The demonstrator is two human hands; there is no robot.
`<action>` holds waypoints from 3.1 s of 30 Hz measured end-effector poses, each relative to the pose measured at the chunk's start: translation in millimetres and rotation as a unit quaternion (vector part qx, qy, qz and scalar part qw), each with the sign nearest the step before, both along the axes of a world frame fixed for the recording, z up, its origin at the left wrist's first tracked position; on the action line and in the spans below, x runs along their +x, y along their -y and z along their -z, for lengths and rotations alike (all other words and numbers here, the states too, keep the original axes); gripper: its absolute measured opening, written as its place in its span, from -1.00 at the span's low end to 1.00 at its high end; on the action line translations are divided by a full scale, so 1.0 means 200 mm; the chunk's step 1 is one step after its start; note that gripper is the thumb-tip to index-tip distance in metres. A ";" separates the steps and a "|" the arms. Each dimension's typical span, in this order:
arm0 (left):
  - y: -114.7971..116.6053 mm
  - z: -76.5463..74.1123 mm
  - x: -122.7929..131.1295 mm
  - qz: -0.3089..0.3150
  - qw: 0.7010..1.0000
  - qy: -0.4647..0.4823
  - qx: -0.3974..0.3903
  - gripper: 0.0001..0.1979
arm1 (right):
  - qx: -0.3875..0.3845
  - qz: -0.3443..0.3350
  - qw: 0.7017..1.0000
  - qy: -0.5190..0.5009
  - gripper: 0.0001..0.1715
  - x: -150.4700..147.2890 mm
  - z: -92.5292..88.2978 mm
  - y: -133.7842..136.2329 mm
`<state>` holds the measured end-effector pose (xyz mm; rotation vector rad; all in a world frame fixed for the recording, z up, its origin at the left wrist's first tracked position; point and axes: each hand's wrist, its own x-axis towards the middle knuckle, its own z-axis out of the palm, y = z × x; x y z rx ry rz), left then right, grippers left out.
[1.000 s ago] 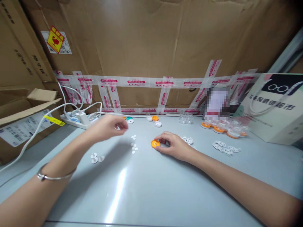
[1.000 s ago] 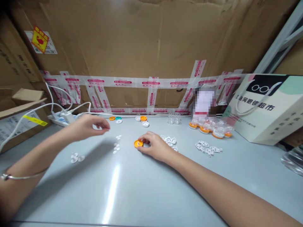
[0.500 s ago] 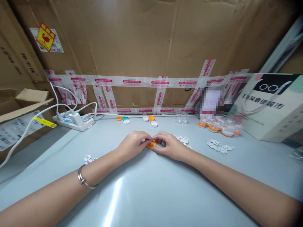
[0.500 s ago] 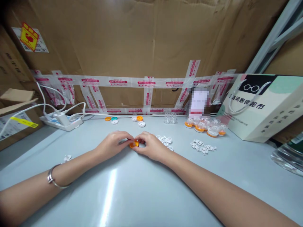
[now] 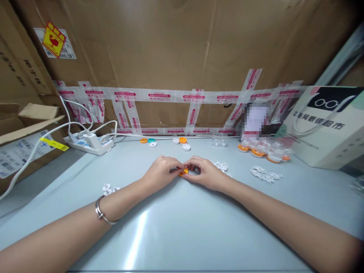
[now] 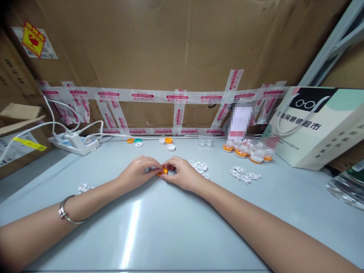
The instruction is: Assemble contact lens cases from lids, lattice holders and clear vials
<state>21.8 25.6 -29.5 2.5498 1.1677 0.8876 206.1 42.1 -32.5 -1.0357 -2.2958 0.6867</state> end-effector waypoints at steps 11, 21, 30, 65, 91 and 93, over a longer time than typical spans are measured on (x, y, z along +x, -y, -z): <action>0.00 0.02 -0.01 0.002 1.000 0.018 0.001 -0.90 | -0.007 -0.007 1.000 -0.003 -0.73 0.00 0.00 0.00; 0.00 0.01 0.00 -0.006 0.997 0.055 -0.057 -0.90 | -0.003 -0.009 1.000 -0.008 -0.75 0.00 0.00 0.00; 0.03 -0.04 -0.07 0.010 0.998 0.034 -0.049 -0.86 | 0.010 -0.010 1.000 -0.011 -0.72 0.00 0.01 0.00; 0.08 -0.04 -0.14 0.082 0.992 -0.089 -0.033 -0.64 | 0.206 -0.102 0.971 0.064 -0.64 0.09 0.02 0.05; 0.09 -0.02 -0.12 0.065 0.987 -0.141 -0.043 -0.62 | 0.217 -0.112 0.967 0.078 -0.67 0.07 0.03 0.04; 0.09 -0.02 -0.12 0.067 0.984 -0.161 -0.036 -0.61 | 0.215 -0.114 0.966 0.086 -0.67 0.07 0.03 0.05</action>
